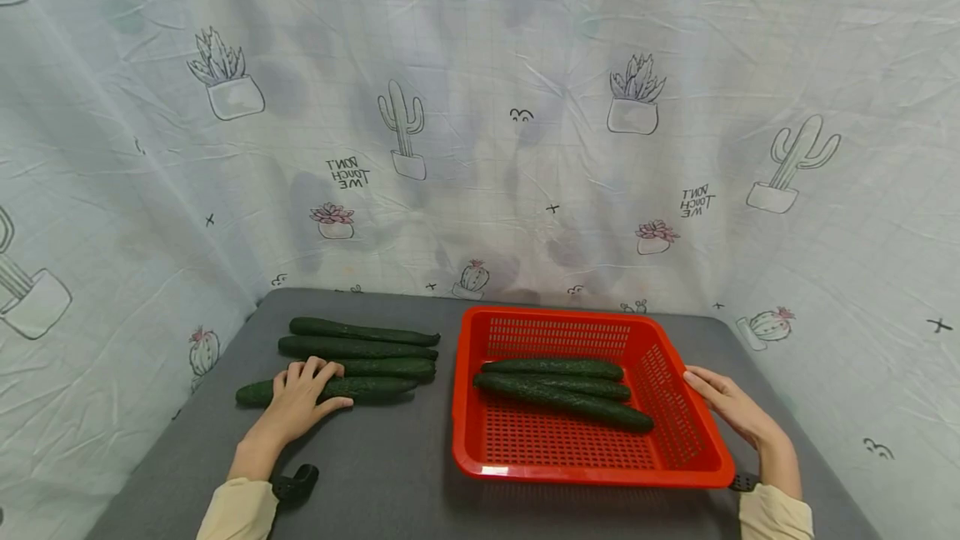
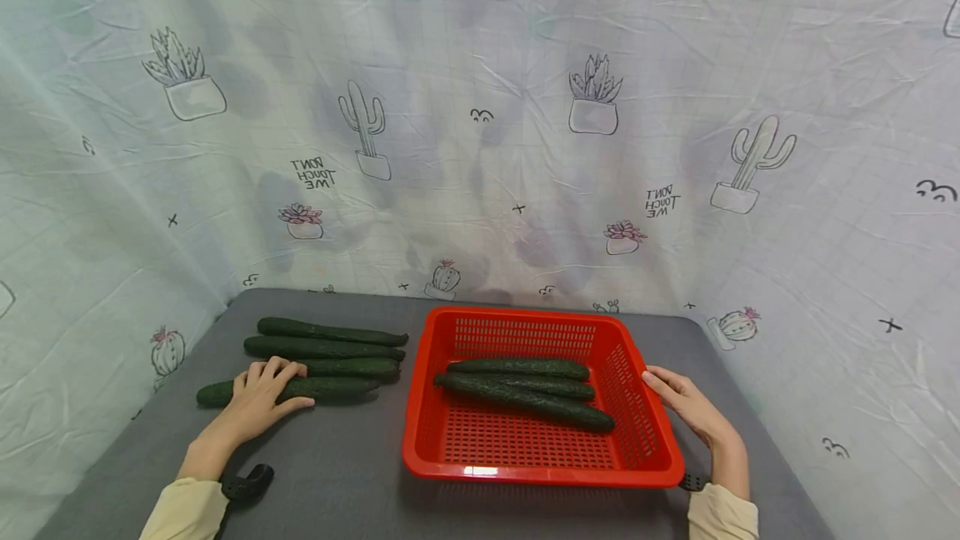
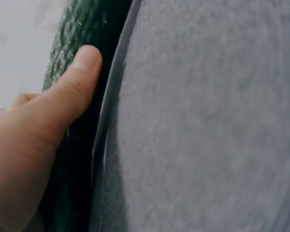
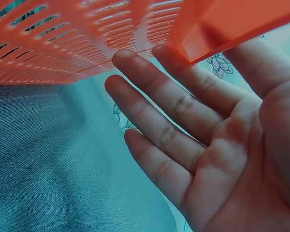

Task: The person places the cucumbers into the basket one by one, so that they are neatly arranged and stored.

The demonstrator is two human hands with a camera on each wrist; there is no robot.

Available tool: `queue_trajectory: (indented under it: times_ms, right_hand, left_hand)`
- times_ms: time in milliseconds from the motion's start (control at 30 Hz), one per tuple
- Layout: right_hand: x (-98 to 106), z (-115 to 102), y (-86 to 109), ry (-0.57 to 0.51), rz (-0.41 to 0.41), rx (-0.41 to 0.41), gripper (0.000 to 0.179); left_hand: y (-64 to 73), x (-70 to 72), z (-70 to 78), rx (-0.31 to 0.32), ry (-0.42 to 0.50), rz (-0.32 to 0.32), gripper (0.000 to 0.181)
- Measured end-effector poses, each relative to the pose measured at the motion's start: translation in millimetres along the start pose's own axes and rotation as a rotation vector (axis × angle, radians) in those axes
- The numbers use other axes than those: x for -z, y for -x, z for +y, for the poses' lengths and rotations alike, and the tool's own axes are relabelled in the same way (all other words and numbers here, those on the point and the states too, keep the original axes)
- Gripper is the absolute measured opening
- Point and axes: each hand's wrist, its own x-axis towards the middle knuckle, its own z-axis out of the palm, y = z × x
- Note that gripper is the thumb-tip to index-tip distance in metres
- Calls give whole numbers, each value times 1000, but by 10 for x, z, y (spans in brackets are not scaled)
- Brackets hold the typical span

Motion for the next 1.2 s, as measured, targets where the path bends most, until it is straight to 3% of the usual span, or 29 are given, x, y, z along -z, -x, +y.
queue_trajectory:
  times_ms: [333, 600, 900, 1200]
  right_hand:
    - [-1, -11, 1, 14, 6, -12, 50]
    - [-9, -30, 16, 17, 0, -12, 50]
    - [-2, -30, 16, 15, -2, 4, 49]
    - [-2, -35, 24, -7, -15, 15, 49]
  left_hand:
    - [1, 56, 12, 31, -4, -36, 45]
    - [-15, 74, 41, 21, 21, -17, 44]
    - [-58, 217, 200, 39, 14, -15, 47]
    - [-81, 360, 353, 18, -41, 55, 56]
